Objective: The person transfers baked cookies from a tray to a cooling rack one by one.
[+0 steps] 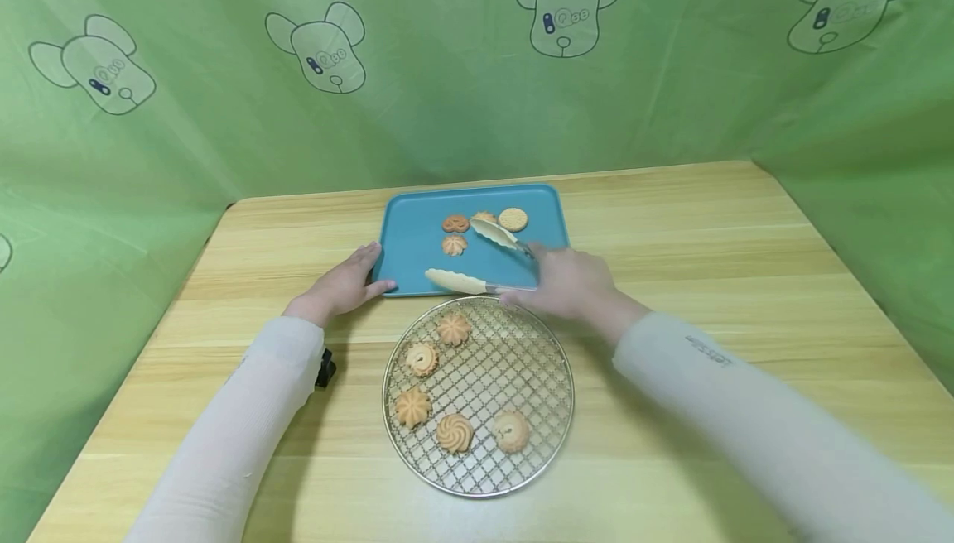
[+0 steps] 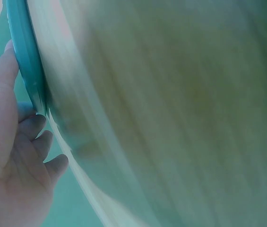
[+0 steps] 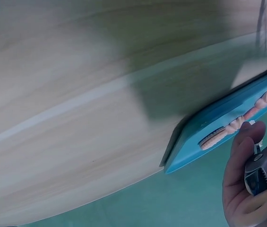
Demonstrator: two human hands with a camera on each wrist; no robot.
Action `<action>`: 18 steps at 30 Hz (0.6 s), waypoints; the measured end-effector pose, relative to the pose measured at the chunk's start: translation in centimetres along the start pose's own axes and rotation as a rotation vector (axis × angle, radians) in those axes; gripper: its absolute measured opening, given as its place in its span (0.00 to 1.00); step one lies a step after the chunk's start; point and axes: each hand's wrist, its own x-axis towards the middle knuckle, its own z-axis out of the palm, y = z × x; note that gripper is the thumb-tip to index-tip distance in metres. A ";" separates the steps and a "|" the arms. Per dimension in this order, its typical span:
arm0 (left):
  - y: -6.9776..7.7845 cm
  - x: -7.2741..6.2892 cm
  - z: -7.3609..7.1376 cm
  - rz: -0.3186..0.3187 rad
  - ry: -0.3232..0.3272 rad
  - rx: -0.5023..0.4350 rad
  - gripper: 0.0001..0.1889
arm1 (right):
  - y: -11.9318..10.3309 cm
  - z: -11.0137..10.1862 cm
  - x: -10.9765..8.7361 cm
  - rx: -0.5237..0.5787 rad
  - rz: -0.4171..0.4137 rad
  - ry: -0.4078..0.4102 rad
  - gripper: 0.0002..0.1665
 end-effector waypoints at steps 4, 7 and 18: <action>0.1 -0.1 0.0 0.002 -0.001 -0.001 0.44 | -0.3 0.0 0.4 0.001 0.021 -0.017 0.66; 0.1 0.0 0.0 -0.001 -0.001 0.001 0.44 | -0.4 0.0 0.6 -0.001 0.038 -0.030 0.65; 0.0 0.1 0.1 -0.008 -0.005 0.003 0.44 | -1.0 0.1 1.2 -0.020 0.027 -0.029 0.59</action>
